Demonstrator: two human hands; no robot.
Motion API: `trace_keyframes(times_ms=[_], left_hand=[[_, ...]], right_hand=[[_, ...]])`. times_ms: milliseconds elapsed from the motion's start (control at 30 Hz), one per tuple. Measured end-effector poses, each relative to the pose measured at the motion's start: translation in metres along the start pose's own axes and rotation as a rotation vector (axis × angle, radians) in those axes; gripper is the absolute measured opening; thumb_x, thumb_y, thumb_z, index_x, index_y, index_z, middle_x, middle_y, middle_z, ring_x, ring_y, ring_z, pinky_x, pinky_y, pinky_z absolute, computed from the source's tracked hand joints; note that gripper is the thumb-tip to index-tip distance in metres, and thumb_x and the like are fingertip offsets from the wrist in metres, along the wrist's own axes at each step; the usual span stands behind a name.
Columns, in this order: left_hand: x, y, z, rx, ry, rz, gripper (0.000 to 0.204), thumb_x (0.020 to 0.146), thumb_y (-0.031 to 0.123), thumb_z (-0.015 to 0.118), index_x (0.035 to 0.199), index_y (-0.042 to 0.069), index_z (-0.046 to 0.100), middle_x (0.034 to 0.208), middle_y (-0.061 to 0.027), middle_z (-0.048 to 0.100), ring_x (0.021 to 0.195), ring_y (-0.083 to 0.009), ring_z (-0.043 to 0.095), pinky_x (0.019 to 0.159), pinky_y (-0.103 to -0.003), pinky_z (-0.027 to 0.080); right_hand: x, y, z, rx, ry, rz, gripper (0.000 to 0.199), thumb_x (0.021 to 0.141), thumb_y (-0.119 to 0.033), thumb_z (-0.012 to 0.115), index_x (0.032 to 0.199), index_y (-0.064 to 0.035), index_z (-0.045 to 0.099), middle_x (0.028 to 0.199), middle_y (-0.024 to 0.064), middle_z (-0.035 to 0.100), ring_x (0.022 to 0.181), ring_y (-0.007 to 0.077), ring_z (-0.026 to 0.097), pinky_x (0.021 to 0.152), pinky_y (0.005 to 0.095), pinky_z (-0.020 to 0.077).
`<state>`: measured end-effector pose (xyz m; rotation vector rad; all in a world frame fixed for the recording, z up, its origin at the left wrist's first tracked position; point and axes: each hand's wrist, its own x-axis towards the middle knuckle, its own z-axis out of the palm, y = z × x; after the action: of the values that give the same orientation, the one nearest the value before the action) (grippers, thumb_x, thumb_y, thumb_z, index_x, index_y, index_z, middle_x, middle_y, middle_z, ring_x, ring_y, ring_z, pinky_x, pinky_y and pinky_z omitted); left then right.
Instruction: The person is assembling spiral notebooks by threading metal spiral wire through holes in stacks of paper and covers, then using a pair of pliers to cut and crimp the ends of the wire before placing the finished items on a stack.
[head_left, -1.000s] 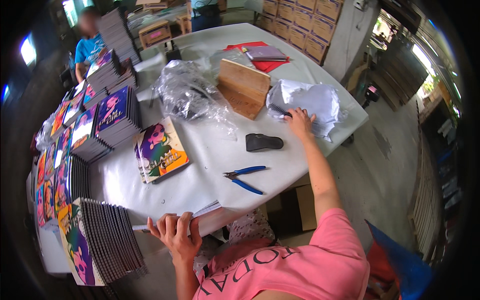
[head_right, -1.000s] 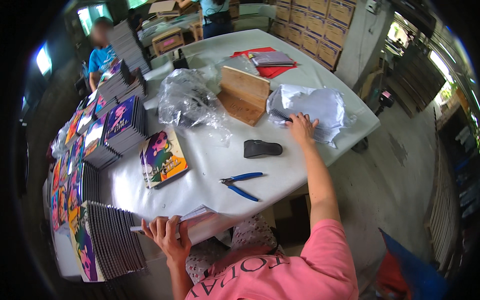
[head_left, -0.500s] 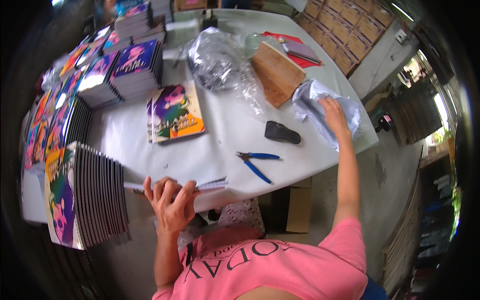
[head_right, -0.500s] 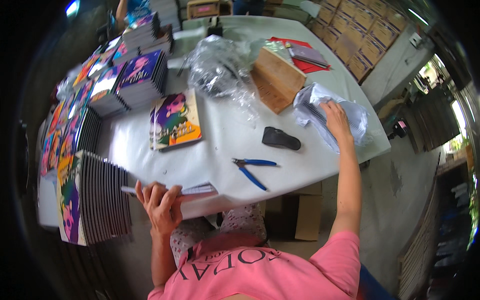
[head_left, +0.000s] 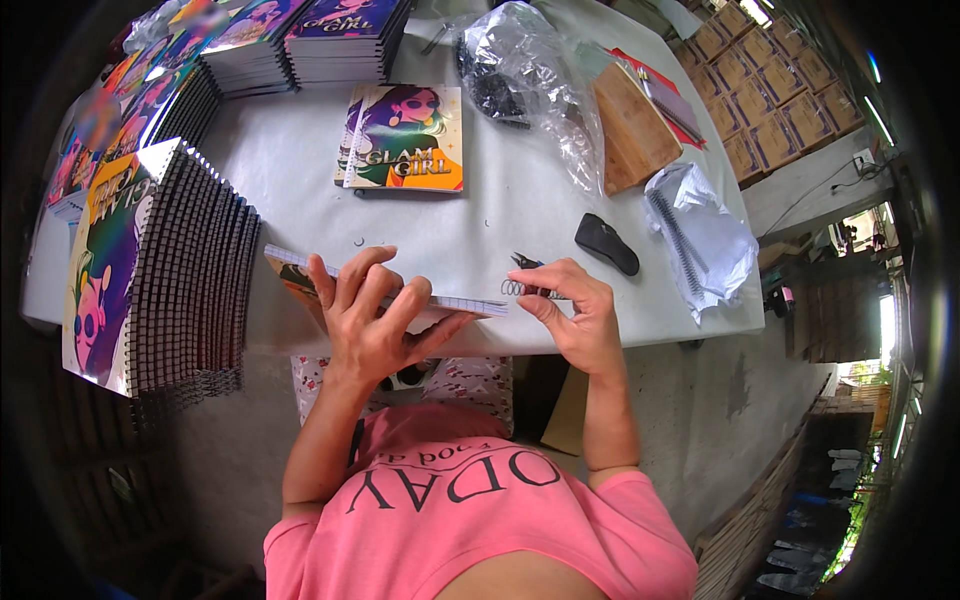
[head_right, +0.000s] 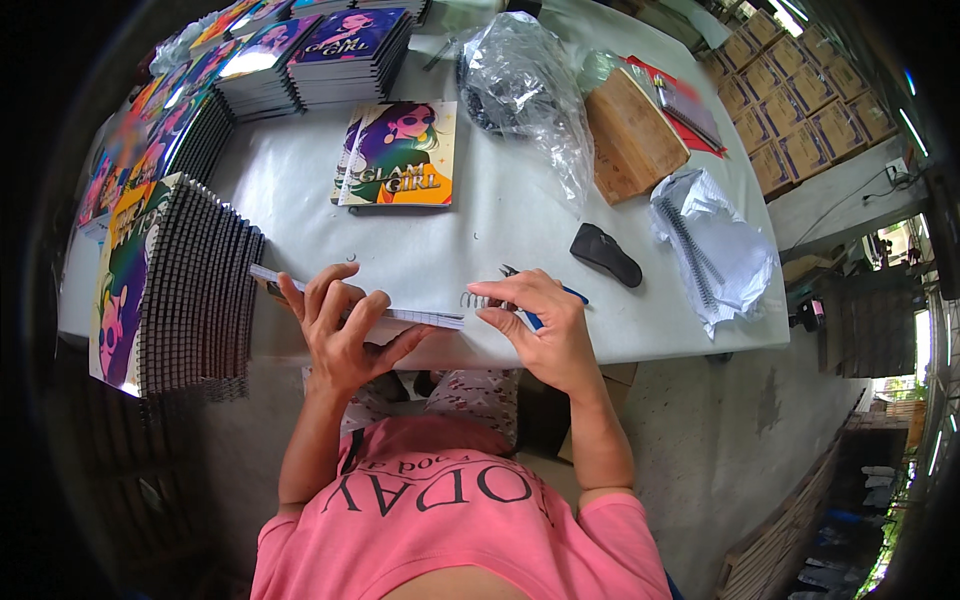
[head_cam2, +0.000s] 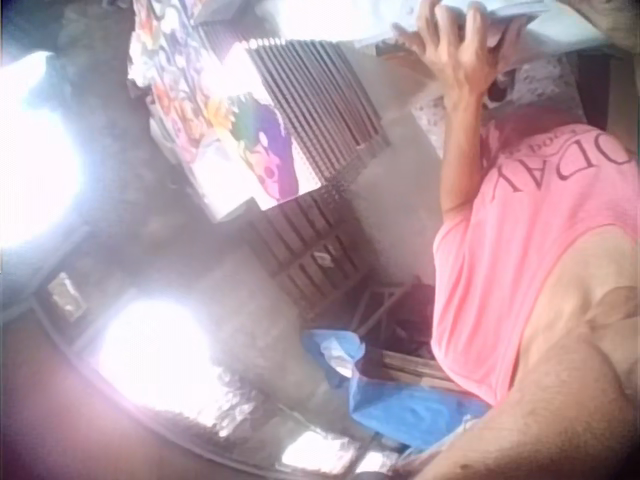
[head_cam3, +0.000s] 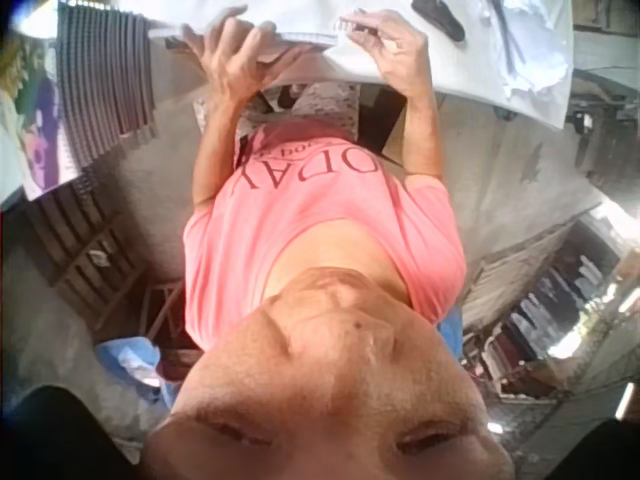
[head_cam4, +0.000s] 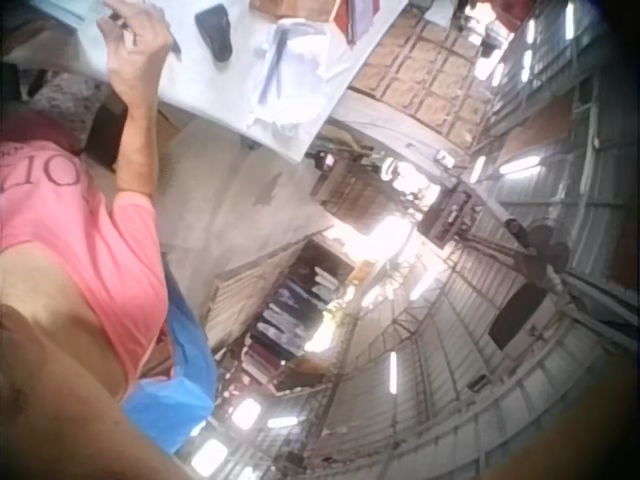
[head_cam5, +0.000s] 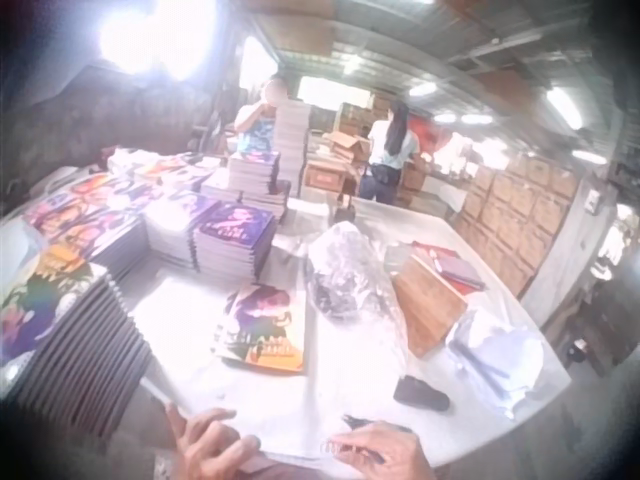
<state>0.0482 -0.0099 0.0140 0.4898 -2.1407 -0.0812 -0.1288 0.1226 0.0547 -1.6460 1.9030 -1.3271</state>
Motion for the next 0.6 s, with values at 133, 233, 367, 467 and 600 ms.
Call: trace_keyframes(times_ms=[133, 233, 367, 467, 600], left_hand=[[0.0, 0.003, 0.0, -0.008, 0.021, -0.015, 0.038, 0.06, 0.042, 0.079, 0.074, 0.013, 0.058, 0.066, -0.0014, 0.044, 0.095, -0.023, 0.057, 0.111, -0.05, 0.001], [-0.001, 0.003, -0.002, -0.013, 0.024, -0.027, 0.037, 0.06, 0.04, 0.079, 0.074, 0.013, 0.058, 0.066, -0.0017, 0.044, 0.093, -0.0229, 0.057, 0.111, -0.05, 0.001], [-0.001, 0.003, -0.007, -0.019, 0.001, -0.047, 0.035, 0.059, 0.037, 0.079, 0.075, 0.013, 0.059, 0.067, -0.0021, 0.045, 0.093, -0.0229, 0.056, 0.11, -0.05, 0.004], [0.001, 0.007, -0.01, 0.0, -0.028, -0.062, 0.033, 0.06, 0.035, 0.079, 0.079, 0.014, 0.062, 0.07, -0.0023, 0.047, 0.095, -0.0233, 0.055, 0.109, -0.052, 0.008], [0.004, 0.011, -0.012, 0.061, -0.037, 0.001, 0.038, 0.066, 0.033, 0.075, 0.101, 0.019, 0.069, 0.087, -0.0057, 0.049, 0.104, -0.0274, 0.05, 0.106, -0.057, 0.012]], right_hand=[[0.003, 0.001, -0.001, 0.024, -0.053, -0.086, 0.025, 0.072, -0.004, 0.071, 0.097, -0.0072, 0.069, 0.082, 0.0057, 0.064, 0.075, 0.019, 0.057, 0.067, 0.0286, 0.0449], [0.002, 0.006, -0.003, 0.086, -0.051, -0.111, 0.028, 0.071, -0.004, 0.072, 0.098, -0.0091, 0.069, 0.081, 0.0049, 0.064, 0.073, 0.0178, 0.057, 0.067, 0.0279, 0.0448], [0.0, 0.005, -0.01, 0.117, -0.201, -0.117, 0.025, 0.076, -0.005, 0.067, 0.1, -0.0111, 0.068, 0.081, 0.0058, 0.063, 0.069, 0.0156, 0.056, 0.064, 0.0269, 0.0449], [-0.003, -0.006, -0.021, 0.069, -0.365, 0.036, 0.031, 0.081, -0.006, 0.062, 0.111, -0.0118, 0.064, 0.078, 0.0069, 0.063, 0.062, 0.0139, 0.055, 0.06, 0.0264, 0.0453], [-0.01, -0.017, -0.014, 0.064, -0.259, 0.147, 0.055, 0.082, -0.021, 0.065, 0.131, -0.0133, 0.043, 0.09, 0.0099, 0.062, 0.068, 0.0191, 0.059, 0.061, 0.031, 0.0491]])
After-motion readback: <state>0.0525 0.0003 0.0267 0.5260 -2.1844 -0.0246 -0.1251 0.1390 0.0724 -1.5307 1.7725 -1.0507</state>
